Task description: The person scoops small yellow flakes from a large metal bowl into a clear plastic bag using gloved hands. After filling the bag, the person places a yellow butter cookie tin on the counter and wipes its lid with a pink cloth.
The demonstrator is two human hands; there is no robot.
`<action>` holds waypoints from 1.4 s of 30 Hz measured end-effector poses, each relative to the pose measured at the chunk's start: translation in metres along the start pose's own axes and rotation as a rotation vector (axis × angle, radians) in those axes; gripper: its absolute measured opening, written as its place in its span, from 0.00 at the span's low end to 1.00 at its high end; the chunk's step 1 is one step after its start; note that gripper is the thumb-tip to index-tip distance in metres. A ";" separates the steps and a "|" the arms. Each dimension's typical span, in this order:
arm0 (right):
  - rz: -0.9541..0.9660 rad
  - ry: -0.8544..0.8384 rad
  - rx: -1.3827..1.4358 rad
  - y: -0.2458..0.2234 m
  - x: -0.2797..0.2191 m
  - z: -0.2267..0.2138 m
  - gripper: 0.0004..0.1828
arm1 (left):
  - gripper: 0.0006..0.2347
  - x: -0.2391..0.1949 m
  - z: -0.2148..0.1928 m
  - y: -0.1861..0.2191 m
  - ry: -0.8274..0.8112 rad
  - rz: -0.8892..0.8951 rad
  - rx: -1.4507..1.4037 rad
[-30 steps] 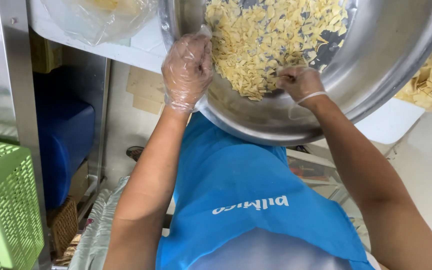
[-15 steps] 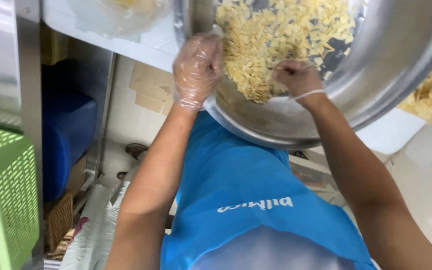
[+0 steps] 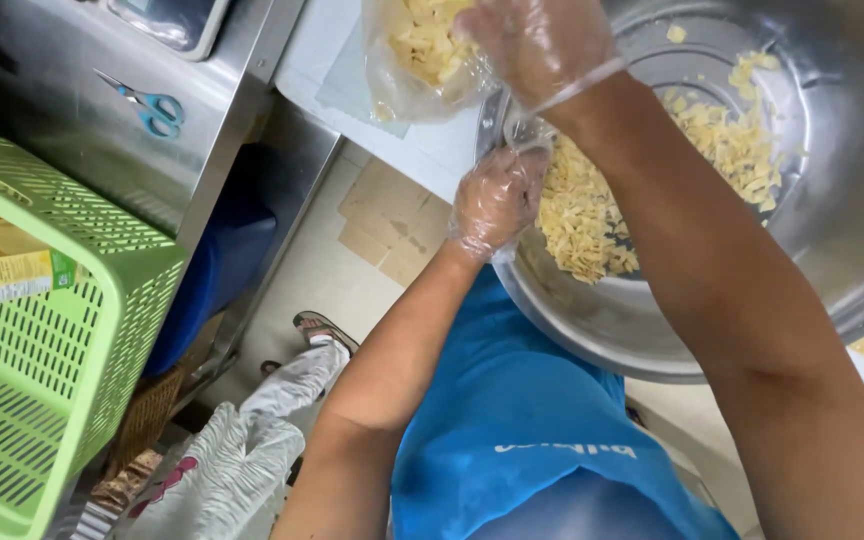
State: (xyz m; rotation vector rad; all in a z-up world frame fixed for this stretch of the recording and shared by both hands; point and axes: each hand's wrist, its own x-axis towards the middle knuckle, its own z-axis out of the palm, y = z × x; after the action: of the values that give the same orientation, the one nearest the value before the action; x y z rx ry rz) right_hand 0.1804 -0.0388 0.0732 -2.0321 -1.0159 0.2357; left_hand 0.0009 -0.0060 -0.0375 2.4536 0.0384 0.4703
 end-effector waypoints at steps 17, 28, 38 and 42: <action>0.983 -0.330 -0.362 0.058 -0.256 -0.032 0.17 | 0.06 0.016 -0.031 0.015 0.073 0.134 -0.194; 1.102 -0.317 -0.026 0.077 -0.233 0.020 0.14 | 0.09 0.015 -0.031 0.014 0.075 0.095 -0.140; 0.400 -0.577 -0.543 0.063 -0.192 0.059 0.16 | 0.07 0.015 -0.033 0.017 0.052 0.090 -0.120; 0.522 -0.914 -0.703 0.049 -0.207 0.039 0.18 | 0.11 0.009 -0.025 0.014 0.067 0.071 -0.100</action>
State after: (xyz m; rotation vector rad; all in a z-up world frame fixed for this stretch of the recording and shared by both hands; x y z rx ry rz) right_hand 0.0541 -0.1831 -0.0260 -2.9009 -1.1545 1.3329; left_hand -0.0003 -0.0009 -0.0081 2.3465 -0.0433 0.5710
